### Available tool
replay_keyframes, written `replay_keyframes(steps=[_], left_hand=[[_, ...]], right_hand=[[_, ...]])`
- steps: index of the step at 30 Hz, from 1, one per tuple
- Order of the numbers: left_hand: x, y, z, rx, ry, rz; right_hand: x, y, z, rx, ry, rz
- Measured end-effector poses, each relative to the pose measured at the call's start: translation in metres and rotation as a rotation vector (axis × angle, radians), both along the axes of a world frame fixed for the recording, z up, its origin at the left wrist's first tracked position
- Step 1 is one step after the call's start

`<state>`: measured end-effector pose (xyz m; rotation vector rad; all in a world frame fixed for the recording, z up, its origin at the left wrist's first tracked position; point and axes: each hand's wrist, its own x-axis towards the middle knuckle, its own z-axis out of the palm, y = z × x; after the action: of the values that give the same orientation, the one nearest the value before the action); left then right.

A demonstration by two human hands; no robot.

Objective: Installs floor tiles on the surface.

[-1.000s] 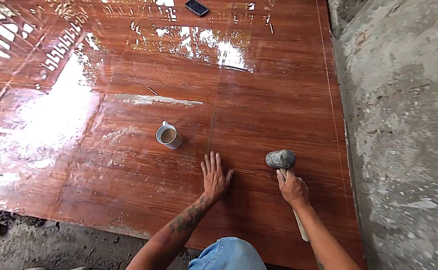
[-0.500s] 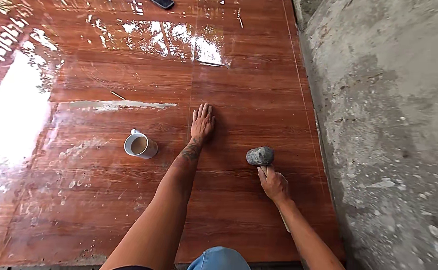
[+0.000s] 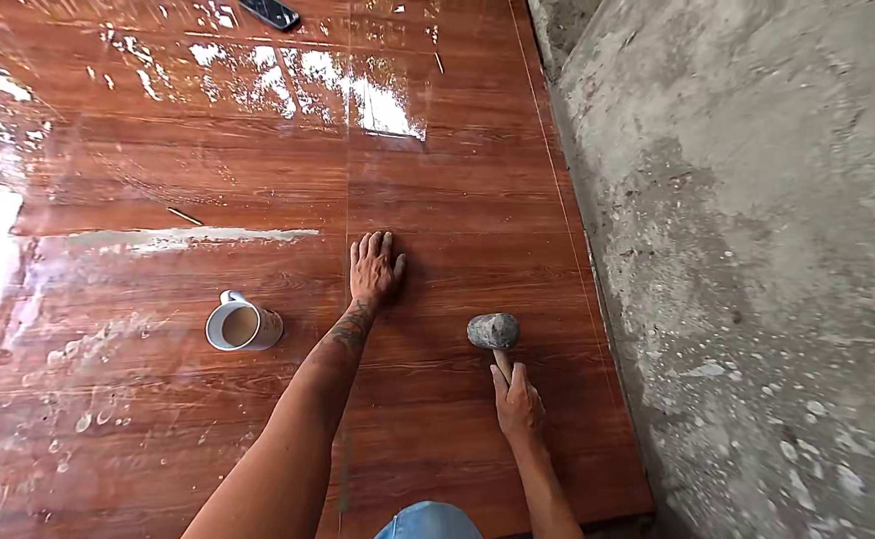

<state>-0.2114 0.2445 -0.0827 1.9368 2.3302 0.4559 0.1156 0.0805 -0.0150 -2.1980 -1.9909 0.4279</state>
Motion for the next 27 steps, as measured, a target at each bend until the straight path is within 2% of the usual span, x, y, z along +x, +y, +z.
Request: replay_keyframes(steps=[4, 8, 13, 19, 23, 27], left_hand=[[0.000, 0.000, 0.002, -0.040, -0.008, 0.052], [0.001, 0.002, 0.001, -0.065, 0.002, 0.035], [-0.004, -0.001, -0.003, -0.028, -0.001, -0.148], [-0.006, 0.001, -0.009, -0.003, 0.005, -0.259], [-0.010, 0.003, -0.007, -0.004, 0.011, -0.318], [-0.009, 0.004, -0.009, 0.001, 0.009, -0.299]], right_hand=[[-0.020, 0.002, 0.010, -0.130, 0.091, -0.084], [-0.034, 0.030, 0.010, -0.106, 0.146, -0.098], [-0.049, 0.089, 0.012, -0.140, 0.175, -0.214], [-0.039, 0.135, 0.003, -0.142, 0.361, -0.345], [-0.028, 0.166, 0.012, -0.166, 0.385, -0.394], [-0.025, 0.177, 0.017, -0.023, 0.372, -0.483]])
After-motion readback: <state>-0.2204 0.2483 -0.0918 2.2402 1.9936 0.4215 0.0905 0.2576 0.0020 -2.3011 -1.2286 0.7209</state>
